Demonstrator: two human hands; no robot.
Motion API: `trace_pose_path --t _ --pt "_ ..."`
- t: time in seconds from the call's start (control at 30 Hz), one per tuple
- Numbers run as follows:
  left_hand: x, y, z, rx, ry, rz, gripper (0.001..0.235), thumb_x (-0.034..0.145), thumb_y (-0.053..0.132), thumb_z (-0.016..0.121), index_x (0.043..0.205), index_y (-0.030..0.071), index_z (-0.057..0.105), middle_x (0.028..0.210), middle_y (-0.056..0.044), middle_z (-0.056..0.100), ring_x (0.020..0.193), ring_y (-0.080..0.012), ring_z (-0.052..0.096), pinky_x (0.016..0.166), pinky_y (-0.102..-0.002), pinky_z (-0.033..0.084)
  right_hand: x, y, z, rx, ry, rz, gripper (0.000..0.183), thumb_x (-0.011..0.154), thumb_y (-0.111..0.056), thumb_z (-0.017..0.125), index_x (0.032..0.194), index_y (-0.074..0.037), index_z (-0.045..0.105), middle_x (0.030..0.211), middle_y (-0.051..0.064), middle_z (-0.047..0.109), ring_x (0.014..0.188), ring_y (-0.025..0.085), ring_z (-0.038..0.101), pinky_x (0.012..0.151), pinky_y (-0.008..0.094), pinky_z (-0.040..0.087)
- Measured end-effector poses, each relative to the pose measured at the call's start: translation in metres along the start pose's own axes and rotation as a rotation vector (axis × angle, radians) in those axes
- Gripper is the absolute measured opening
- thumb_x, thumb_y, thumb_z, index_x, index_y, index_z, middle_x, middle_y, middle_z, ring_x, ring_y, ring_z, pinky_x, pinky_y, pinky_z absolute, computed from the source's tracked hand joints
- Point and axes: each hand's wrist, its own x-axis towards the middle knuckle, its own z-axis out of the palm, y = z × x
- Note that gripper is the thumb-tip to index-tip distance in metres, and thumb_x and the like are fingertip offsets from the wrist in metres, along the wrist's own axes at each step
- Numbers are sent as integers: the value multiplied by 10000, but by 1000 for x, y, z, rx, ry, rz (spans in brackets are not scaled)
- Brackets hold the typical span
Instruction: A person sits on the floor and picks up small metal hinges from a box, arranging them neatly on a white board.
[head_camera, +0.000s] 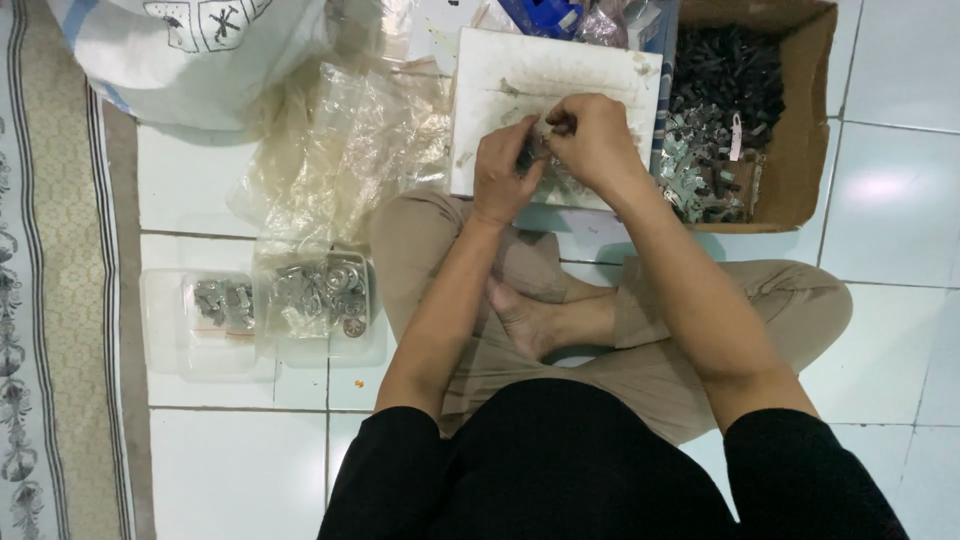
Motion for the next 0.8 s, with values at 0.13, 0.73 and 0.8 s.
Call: trace_pose_path --t 0.13,0.73,0.8 --pt "1 1 0 -28 -1 -19 522 935 260 687 1410 92 550 1173 -100 697 1056 -282 670 966 -410 507 -5 -10 -3 36 41 -48 261 848 16 658 1088 1 759 967 131 766 890 232 719 780 342 594" --pt "12 15 -10 -123 49 -39 457 991 210 745 1395 82 573 1081 -43 724 978 -215 678 943 -366 549 -52 107 22 7 192 -32 444 852 -140 874 1253 -28 721 1089 160 672 930 282 655 815 374 544" --pt "13 16 -11 -88 50 -40 430 987 239 739 1350 59 595 1049 -63 723 950 -231 686 904 -377 550 -43 107 25 132 188 5 326 875 -116 859 1162 -14 741 1037 126 669 861 231 679 809 320 589"
